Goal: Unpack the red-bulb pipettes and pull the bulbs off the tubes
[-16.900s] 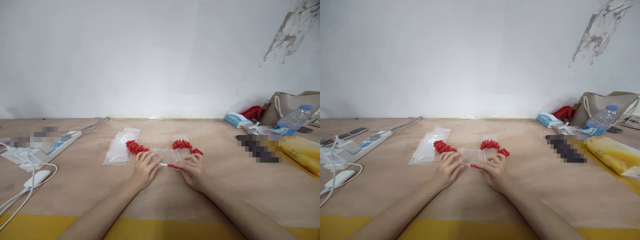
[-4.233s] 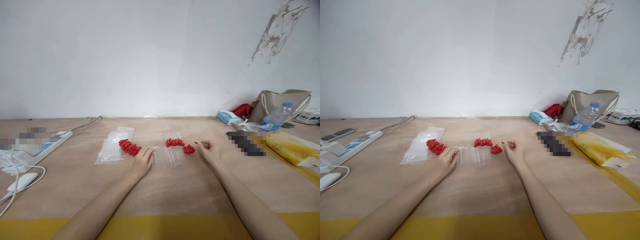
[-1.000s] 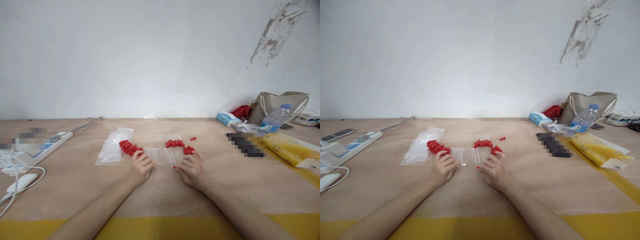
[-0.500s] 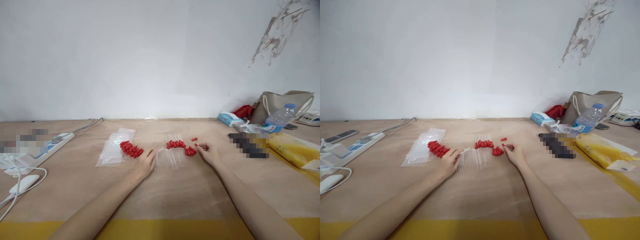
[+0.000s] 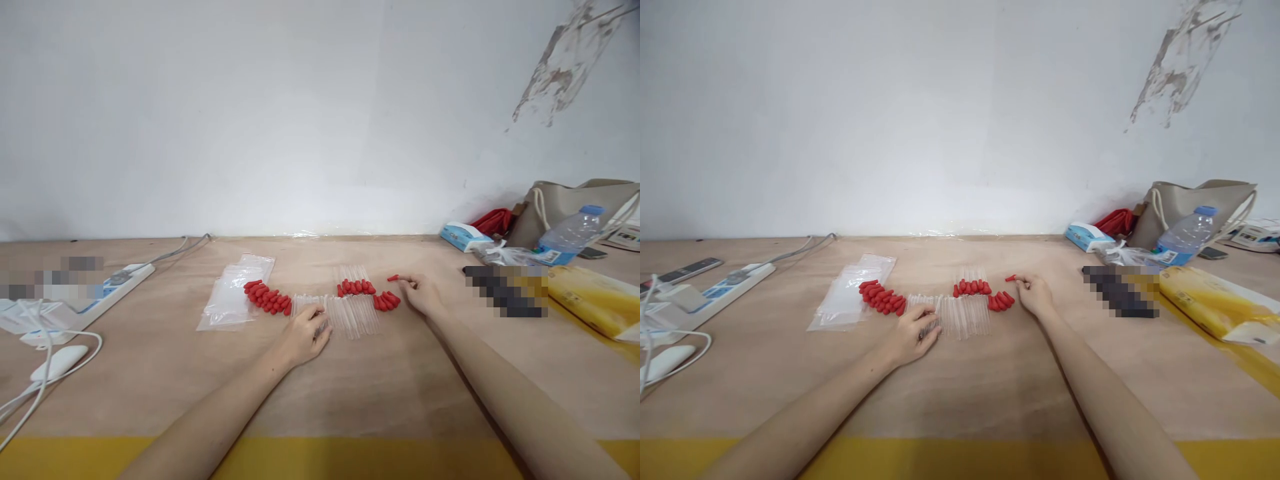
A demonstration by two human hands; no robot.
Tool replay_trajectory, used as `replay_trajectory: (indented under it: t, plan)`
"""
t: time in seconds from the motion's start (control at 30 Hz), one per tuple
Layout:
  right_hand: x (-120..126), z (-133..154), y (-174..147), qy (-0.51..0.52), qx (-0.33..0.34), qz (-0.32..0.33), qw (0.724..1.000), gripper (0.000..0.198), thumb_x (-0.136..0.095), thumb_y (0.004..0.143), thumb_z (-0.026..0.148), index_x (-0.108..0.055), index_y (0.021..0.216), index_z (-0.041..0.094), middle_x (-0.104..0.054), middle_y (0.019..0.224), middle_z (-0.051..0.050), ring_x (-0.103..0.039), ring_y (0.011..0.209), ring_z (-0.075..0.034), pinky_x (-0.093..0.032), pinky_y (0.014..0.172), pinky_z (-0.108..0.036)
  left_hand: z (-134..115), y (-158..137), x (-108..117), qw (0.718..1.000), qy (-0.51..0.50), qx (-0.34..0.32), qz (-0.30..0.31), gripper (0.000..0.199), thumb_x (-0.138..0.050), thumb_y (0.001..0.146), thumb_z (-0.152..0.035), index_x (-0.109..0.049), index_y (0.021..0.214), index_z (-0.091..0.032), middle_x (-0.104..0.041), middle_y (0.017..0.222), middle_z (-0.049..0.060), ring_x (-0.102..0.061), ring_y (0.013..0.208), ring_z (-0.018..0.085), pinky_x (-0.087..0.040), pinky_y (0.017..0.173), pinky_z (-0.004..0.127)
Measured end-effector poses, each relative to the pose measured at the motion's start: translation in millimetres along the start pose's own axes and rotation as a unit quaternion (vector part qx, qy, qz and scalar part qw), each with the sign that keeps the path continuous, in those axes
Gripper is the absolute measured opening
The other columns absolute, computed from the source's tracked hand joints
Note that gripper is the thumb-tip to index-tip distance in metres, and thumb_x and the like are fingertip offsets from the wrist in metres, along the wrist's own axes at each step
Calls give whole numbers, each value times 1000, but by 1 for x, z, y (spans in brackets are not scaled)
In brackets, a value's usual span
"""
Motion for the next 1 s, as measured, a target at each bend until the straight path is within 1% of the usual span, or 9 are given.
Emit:
replay_trajectory:
  t: [0.1,0.2,0.3,0.4,0.5,0.7,0.83,0.9,1.0]
  plan:
    - [-4,5,20,-11,26,4,1000,32,-50,73,23,-65,100,17,-59,102,-9,-56,85,-17,-41,81,-29,-3,0,2,1000,6,3,7,22,-49,81,-27,-59,98,-16,-56,99,10,-54,92,19,-47,79,33]
    - [-8,8,32,-10,44,24,999,25,-55,69,20,-68,90,17,-60,98,-8,-55,86,-17,-39,83,-30,-6,3,6,999,27,-8,26,32,-51,81,-36,-57,107,-19,-56,109,10,-50,105,23,-42,88,40]
    - [-9,10,32,3,54,45,998,16,-57,67,21,-69,77,18,-63,85,-6,-55,76,-16,-41,77,-28,-8,4,8,995,35,-33,82,42,-50,81,-42,-51,117,-21,-52,123,8,-39,121,25,-29,101,46]
    - [-5,13,21,29,40,42,998,24,-53,72,29,-68,87,17,-65,81,-6,-55,69,-14,-43,66,-26,-6,4,6,989,35,-42,137,52,-47,82,-45,-42,126,-19,-46,131,8,-32,127,24,-19,106,47]
    - [-5,15,4,62,21,50,997,35,-51,74,39,-65,94,15,-67,78,-6,-57,63,-14,-44,56,-24,-4,3,4,987,35,-32,157,54,-45,83,-46,-39,129,-18,-44,132,9,-31,128,23,-18,107,46]
    - [-9,12,-18,85,12,79,993,35,-53,71,47,-67,79,15,-68,72,-5,-60,64,-15,-45,57,-23,-2,3,5,988,50,-12,142,50,-48,81,-45,-46,123,-16,-52,122,10,-40,121,24,-20,106,48]
    - [-1,12,-17,65,-5,54,996,40,-44,76,48,-67,78,15,-68,73,-5,-61,67,-16,-44,58,-24,-3,3,7,991,59,-21,118,50,-50,80,-45,-46,123,-18,-51,122,11,-42,117,25,-21,104,51]
    - [4,20,-14,40,-12,39,998,39,-43,77,46,-66,77,15,-67,72,-5,-61,66,-17,-43,56,-24,-3,3,7,992,63,-22,109,52,-51,79,-45,-45,124,-18,-49,124,12,-40,119,27,-20,104,52]
    - [5,45,-12,-5,-5,42,999,31,-48,74,42,-67,74,18,-67,70,-4,-60,65,-17,-41,57,-24,-2,2,7,993,65,-18,99,55,-52,78,-45,-44,124,-18,-48,126,12,-39,120,27,-19,104,52]
Point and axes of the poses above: each hand's wrist, its own y-axis towards the middle knuckle, its own x-axis out of the back of the hand, z = x × y, the point moved 5 cm from there along y, towards the middle knuckle
